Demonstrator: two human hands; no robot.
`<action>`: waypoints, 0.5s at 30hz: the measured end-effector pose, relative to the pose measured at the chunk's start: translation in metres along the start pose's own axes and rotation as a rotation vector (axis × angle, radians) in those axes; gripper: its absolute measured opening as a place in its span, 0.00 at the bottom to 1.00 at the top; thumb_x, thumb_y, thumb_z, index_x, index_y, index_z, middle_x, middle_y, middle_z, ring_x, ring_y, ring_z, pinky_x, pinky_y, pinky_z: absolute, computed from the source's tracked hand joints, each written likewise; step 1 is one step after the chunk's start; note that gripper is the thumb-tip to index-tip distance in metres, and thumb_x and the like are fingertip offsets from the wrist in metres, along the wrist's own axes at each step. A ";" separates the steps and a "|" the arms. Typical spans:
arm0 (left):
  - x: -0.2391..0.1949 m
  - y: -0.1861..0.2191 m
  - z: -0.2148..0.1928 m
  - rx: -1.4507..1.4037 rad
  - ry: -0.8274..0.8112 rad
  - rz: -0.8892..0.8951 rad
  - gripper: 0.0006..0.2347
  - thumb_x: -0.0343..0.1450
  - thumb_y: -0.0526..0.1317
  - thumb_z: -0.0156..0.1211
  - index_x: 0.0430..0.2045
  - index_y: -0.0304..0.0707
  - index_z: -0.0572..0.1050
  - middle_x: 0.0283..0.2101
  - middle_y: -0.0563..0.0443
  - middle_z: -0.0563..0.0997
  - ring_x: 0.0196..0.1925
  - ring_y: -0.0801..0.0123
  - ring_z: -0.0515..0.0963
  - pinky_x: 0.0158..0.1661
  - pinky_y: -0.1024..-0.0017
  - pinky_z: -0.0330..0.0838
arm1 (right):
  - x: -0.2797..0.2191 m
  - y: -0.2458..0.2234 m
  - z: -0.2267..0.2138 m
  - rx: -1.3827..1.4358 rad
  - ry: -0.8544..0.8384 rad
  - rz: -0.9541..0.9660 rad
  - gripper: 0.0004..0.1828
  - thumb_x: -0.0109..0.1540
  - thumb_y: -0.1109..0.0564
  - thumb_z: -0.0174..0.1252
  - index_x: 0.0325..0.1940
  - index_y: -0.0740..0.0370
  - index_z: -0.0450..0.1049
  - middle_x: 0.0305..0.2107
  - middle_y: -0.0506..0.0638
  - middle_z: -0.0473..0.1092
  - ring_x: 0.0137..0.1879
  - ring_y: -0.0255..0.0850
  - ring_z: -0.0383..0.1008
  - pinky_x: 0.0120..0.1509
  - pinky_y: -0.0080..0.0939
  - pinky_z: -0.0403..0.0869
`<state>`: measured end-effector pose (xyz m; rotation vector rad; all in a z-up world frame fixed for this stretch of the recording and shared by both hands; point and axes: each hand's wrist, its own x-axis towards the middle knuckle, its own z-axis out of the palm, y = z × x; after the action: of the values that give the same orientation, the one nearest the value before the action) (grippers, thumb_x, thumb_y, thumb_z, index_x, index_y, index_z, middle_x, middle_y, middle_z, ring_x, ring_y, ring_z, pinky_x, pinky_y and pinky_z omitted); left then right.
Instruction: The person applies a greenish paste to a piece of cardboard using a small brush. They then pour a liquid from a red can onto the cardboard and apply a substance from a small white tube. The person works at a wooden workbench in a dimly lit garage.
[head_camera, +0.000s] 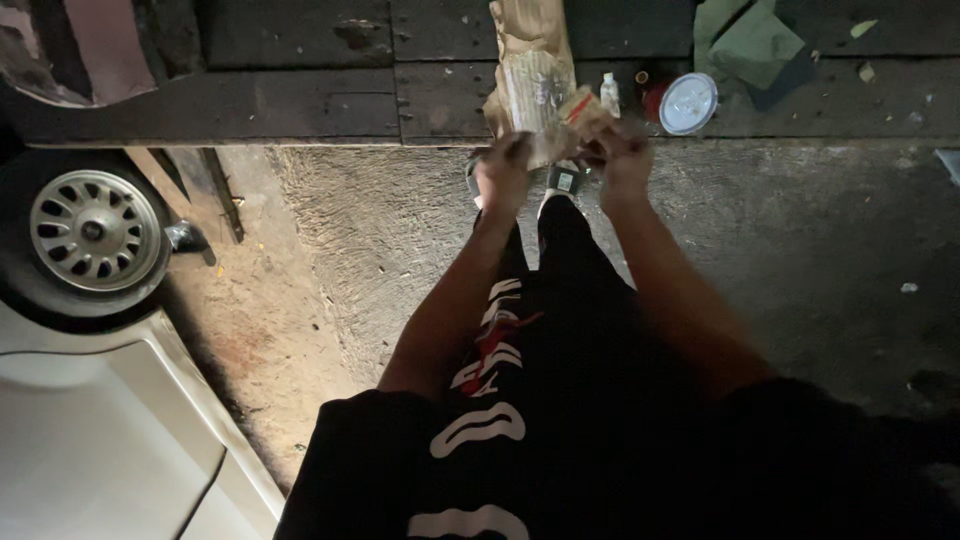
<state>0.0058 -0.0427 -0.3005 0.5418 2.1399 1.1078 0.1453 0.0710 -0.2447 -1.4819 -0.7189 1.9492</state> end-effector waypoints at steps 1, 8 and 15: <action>0.006 -0.006 -0.006 0.116 0.098 0.029 0.06 0.74 0.37 0.64 0.41 0.35 0.81 0.36 0.46 0.84 0.28 0.72 0.84 0.27 0.75 0.79 | 0.004 -0.002 -0.002 -0.038 0.104 0.079 0.15 0.60 0.55 0.69 0.45 0.65 0.73 0.38 0.54 0.76 0.40 0.46 0.83 0.43 0.48 0.84; 0.019 -0.018 -0.011 0.166 0.362 0.161 0.20 0.64 0.33 0.67 0.51 0.34 0.73 0.46 0.40 0.79 0.44 0.55 0.81 0.43 0.61 0.81 | 0.042 0.052 -0.039 -0.215 -0.078 -0.218 0.10 0.67 0.58 0.64 0.50 0.60 0.70 0.44 0.50 0.75 0.50 0.42 0.80 0.50 0.44 0.81; 0.017 -0.003 0.006 -0.175 0.271 -0.141 0.22 0.65 0.40 0.67 0.53 0.33 0.72 0.38 0.47 0.82 0.38 0.60 0.82 0.41 0.63 0.77 | 0.053 0.092 -0.047 -0.009 -0.175 -0.131 0.07 0.72 0.59 0.58 0.52 0.62 0.68 0.45 0.52 0.71 0.50 0.40 0.71 0.45 0.40 0.75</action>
<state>-0.0022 -0.0307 -0.3110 0.1644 2.2386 1.3344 0.1683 0.0494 -0.3568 -1.2471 -0.8794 1.9933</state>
